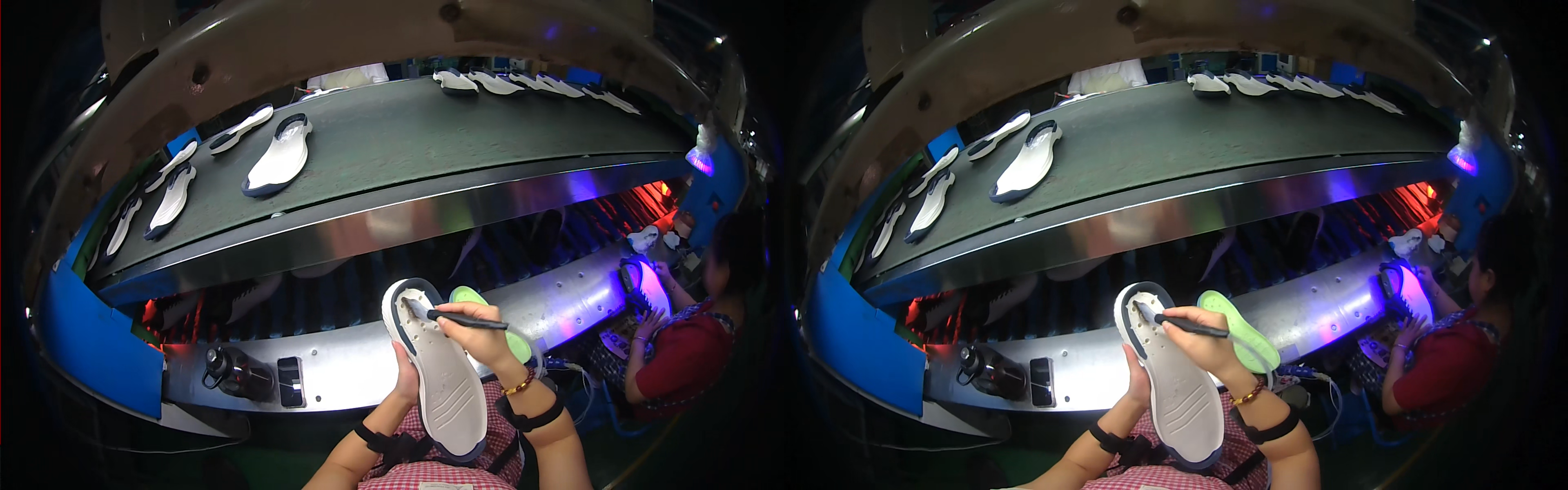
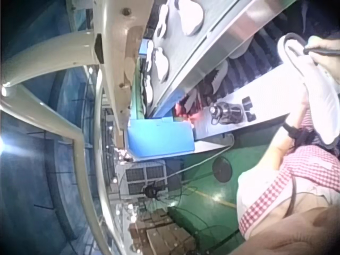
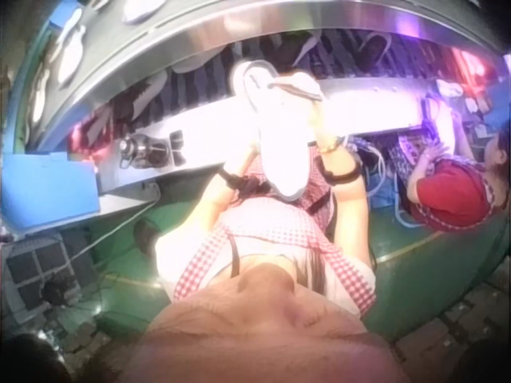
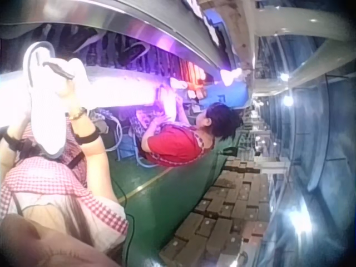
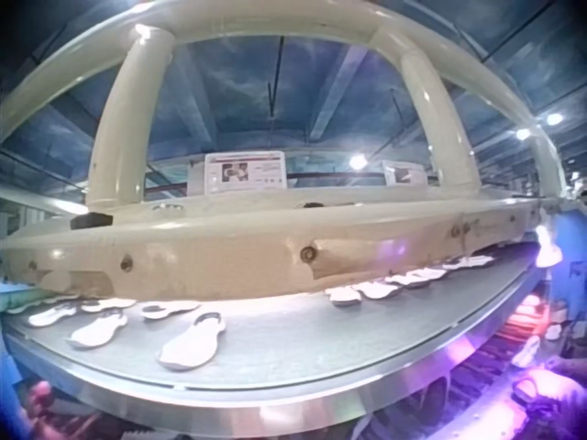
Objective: Apply adhesive or primer to the inner surface of shoe outsoles using a brush on a production line.
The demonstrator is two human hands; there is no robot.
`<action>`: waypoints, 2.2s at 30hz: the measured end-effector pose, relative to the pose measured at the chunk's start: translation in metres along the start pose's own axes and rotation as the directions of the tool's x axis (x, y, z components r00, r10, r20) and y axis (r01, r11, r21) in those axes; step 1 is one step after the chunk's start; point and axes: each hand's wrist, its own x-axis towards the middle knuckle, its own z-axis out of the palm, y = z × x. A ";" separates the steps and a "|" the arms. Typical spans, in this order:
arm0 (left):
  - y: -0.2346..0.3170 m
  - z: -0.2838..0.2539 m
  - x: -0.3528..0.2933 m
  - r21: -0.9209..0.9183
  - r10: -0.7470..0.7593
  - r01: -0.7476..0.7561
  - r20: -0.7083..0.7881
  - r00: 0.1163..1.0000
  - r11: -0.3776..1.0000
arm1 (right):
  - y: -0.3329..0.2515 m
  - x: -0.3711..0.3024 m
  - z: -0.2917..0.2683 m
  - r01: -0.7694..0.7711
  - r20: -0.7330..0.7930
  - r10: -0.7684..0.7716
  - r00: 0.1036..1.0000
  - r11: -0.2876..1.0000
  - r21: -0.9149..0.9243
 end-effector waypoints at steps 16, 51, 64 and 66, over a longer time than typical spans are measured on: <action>0.041 -0.027 0.005 -0.011 0.281 -0.281 0.051 0.958 0.960 | -0.014 -0.082 -0.035 0.115 0.551 0.016 0.834 0.973 -0.202; 0.078 0.061 -0.004 -0.411 0.620 -0.512 0.189 0.762 0.754 | -0.062 -0.033 -0.029 0.459 0.330 -0.406 0.852 0.883 -0.099; 0.099 0.065 -0.001 -0.336 0.772 -0.696 0.316 0.552 0.635 | -0.058 -0.051 -0.037 0.492 0.538 -0.383 0.751 0.868 -0.067; 0.101 0.065 -0.004 -0.364 0.761 -0.668 0.311 0.569 0.649 | -0.055 -0.055 -0.044 0.436 0.554 -0.378 0.742 0.899 0.029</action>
